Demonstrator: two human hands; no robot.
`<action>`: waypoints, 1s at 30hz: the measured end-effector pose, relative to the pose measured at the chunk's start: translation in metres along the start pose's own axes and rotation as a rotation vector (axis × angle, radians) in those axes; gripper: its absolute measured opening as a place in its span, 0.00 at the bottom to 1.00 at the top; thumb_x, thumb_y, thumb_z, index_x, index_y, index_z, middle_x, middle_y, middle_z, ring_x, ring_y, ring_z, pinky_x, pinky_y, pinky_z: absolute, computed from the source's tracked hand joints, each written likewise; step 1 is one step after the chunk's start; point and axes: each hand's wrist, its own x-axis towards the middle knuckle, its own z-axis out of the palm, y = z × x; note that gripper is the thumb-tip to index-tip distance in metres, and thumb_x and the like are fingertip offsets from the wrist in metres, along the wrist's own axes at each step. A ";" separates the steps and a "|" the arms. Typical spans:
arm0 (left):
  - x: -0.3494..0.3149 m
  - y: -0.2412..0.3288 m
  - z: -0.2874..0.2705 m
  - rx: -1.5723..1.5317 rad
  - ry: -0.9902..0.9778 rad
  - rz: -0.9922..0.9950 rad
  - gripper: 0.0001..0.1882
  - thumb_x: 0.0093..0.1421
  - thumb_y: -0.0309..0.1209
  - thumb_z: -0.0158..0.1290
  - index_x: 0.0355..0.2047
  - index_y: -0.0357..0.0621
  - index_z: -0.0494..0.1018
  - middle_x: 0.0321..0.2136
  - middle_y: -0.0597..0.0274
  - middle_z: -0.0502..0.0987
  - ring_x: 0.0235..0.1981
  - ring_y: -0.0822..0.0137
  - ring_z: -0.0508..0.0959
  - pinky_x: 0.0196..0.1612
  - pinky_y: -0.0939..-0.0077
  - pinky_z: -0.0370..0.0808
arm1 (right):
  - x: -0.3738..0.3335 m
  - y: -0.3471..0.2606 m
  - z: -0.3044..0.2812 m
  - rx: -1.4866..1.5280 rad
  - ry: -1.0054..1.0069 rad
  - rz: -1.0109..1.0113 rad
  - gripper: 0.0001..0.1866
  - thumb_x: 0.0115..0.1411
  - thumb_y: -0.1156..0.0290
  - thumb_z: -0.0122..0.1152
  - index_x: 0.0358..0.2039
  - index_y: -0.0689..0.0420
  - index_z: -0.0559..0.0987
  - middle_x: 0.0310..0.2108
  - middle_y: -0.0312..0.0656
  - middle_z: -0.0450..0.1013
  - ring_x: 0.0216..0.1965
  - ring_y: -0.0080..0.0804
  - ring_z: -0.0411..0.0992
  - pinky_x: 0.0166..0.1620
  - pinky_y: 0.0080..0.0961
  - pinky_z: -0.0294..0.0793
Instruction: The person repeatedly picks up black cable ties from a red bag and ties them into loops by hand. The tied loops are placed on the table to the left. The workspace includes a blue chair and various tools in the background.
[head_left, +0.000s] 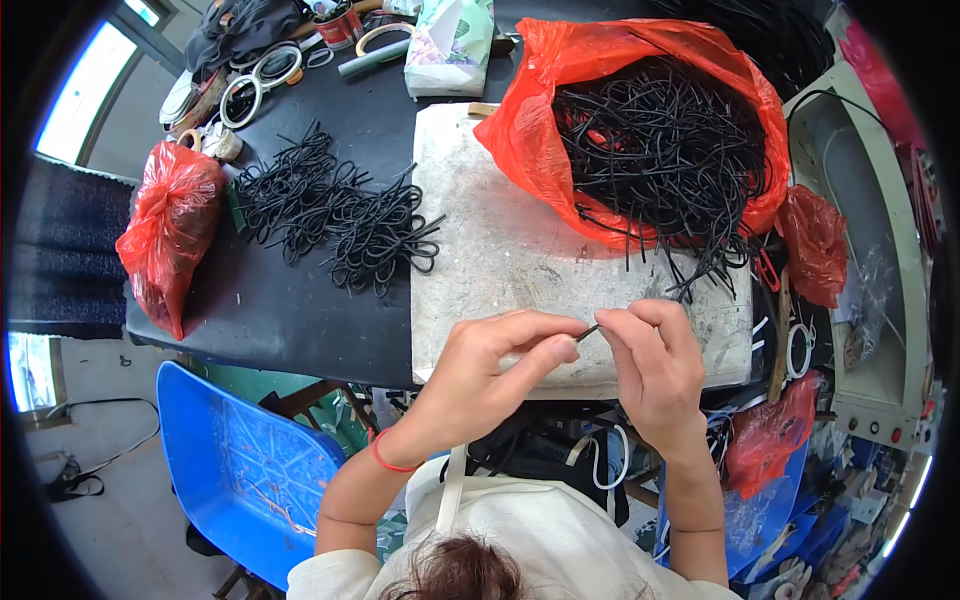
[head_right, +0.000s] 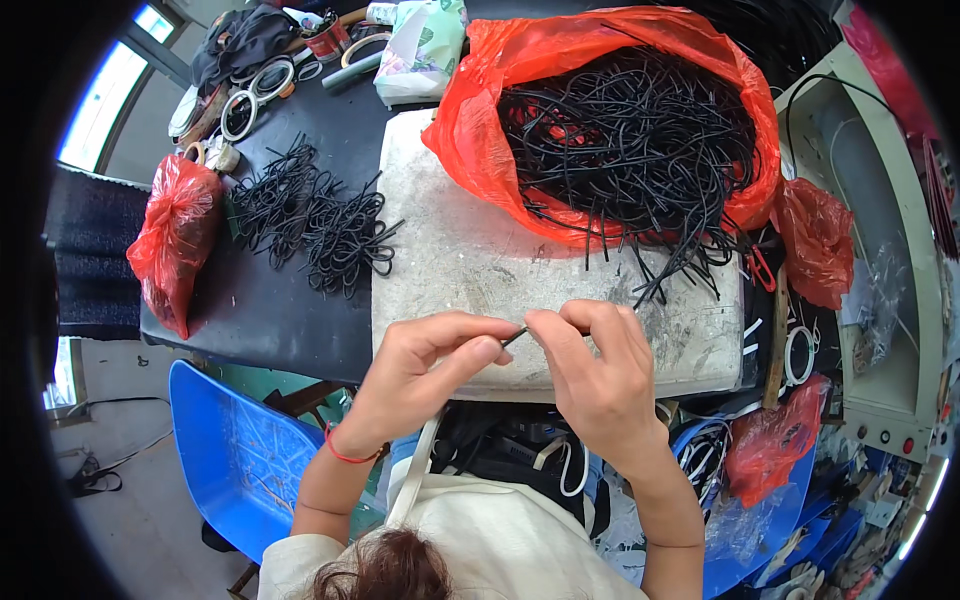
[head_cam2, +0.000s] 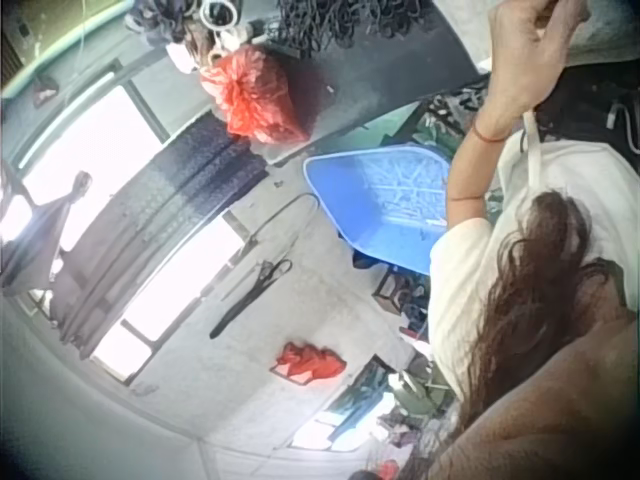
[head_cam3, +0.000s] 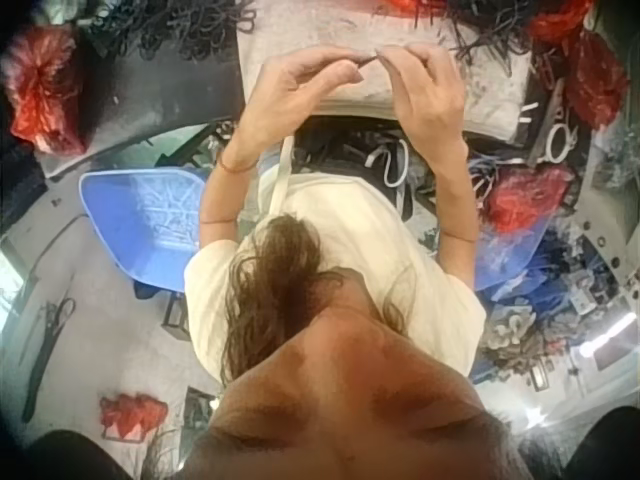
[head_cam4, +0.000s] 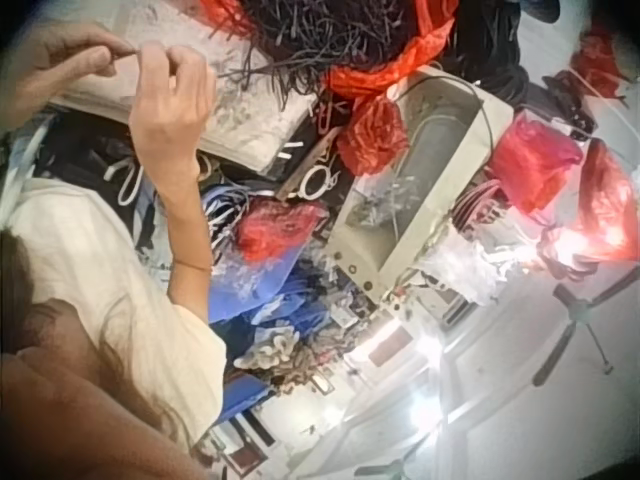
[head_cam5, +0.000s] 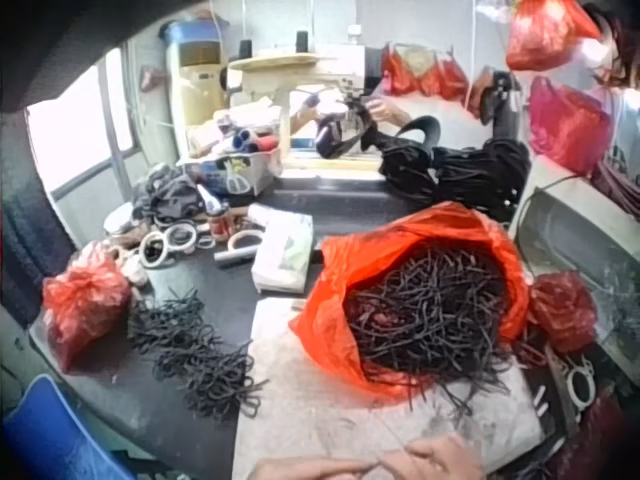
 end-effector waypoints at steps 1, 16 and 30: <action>-0.005 0.002 0.001 -0.185 0.015 -0.111 0.12 0.57 0.24 0.51 0.41 0.35 0.73 0.33 0.56 0.77 0.37 0.68 0.77 0.38 0.76 0.74 | 0.001 -0.001 0.000 0.004 0.002 -0.007 0.14 0.42 0.82 0.63 0.33 0.58 0.76 0.26 0.38 0.65 0.26 0.32 0.67 0.29 0.27 0.67; -0.007 -0.016 0.006 -0.730 0.126 -0.348 0.10 0.59 0.28 0.50 0.38 0.34 0.71 0.32 0.56 0.77 0.32 0.70 0.78 0.33 0.80 0.77 | 0.014 -0.017 0.021 0.140 0.140 0.249 0.09 0.49 0.81 0.61 0.33 0.60 0.77 0.28 0.42 0.69 0.26 0.34 0.71 0.27 0.25 0.70; 0.001 -0.020 0.011 -0.972 0.352 -0.142 0.05 0.62 0.29 0.46 0.32 0.41 0.69 0.35 0.59 0.74 0.34 0.72 0.76 0.41 0.76 0.73 | 0.003 -0.021 0.023 0.419 -0.039 0.332 0.11 0.49 0.82 0.60 0.35 0.60 0.77 0.29 0.43 0.73 0.27 0.32 0.72 0.28 0.23 0.72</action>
